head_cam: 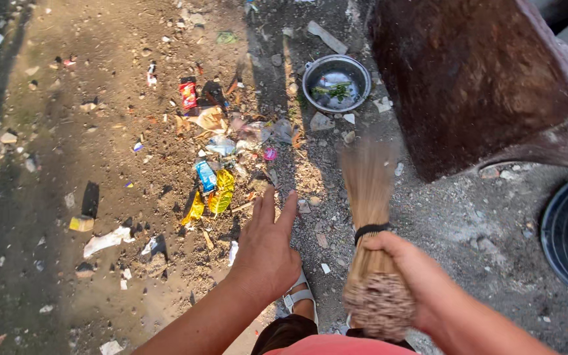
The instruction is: The person sweeps trash, scraps, and organic debris on an outdoor concrete and dirt path using a bundle of sticks and picks up some items by hand.
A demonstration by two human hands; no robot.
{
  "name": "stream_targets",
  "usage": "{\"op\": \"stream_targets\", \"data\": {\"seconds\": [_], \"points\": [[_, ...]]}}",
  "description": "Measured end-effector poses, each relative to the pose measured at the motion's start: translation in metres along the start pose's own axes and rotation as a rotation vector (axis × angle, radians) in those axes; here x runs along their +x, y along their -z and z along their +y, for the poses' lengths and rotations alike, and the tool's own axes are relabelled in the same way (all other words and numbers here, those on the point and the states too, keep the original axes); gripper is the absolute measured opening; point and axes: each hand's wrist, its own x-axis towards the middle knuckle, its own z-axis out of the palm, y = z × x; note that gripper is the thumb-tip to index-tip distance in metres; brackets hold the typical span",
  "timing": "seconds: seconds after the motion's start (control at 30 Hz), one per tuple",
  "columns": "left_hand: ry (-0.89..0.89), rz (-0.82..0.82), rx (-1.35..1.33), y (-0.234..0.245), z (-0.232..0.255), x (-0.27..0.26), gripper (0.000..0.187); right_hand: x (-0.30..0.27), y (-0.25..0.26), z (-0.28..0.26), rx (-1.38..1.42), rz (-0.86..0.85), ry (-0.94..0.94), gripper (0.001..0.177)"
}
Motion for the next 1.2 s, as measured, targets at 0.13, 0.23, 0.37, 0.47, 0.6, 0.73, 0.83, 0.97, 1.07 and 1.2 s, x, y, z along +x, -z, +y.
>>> {"op": "stream_targets", "data": {"seconds": [0.13, 0.23, 0.37, 0.47, 0.6, 0.73, 0.83, 0.97, 1.07, 1.2], "points": [[-0.023, -0.038, 0.057, 0.009, -0.006, -0.004, 0.094, -0.001, -0.031, 0.005, 0.109, 0.009, -0.041, 0.036], [0.005, -0.075, 0.037, 0.011, -0.012, -0.012, 0.098, 0.007, -0.04, -0.004, 0.129, -0.087, -0.035, 0.037], [0.061, -0.075, 0.009, 0.016, -0.013, -0.016, 0.105, -0.002, -0.04, -0.011, 0.209, -0.518, -0.054, 0.041], [0.106, -0.064, -0.026, 0.022, -0.014, -0.019, 0.109, -0.015, -0.048, -0.019, 0.145, -0.443, -0.013, 0.042], [0.083, 0.072, -0.037, 0.027, -0.028, -0.029, 0.095, -0.001, -0.067, -0.025, 0.005, -0.09, 0.049, 0.027], [0.21, 0.096, -0.052, 0.043, -0.042, -0.039, 0.093, 0.074, -0.1, -0.055, -0.148, -0.206, 0.106, 0.032], [0.317, 0.054, -0.098, 0.054, -0.052, -0.052, 0.099, 0.131, -0.155, -0.102, -0.208, -0.294, 0.138, 0.039], [0.428, 0.119, -0.135, 0.056, -0.062, -0.05, 0.092, 0.147, -0.21, -0.17, -0.288, -0.609, 0.196, 0.033], [0.529, 0.112, -0.17, 0.061, -0.057, -0.032, 0.093, 0.114, -0.199, -0.196, -0.408, -0.506, 0.257, 0.03], [0.628, 0.103, -0.219, 0.074, -0.021, 0.014, 0.096, 0.093, -0.151, -0.22, -0.58, -0.247, 0.189, 0.03]]}}
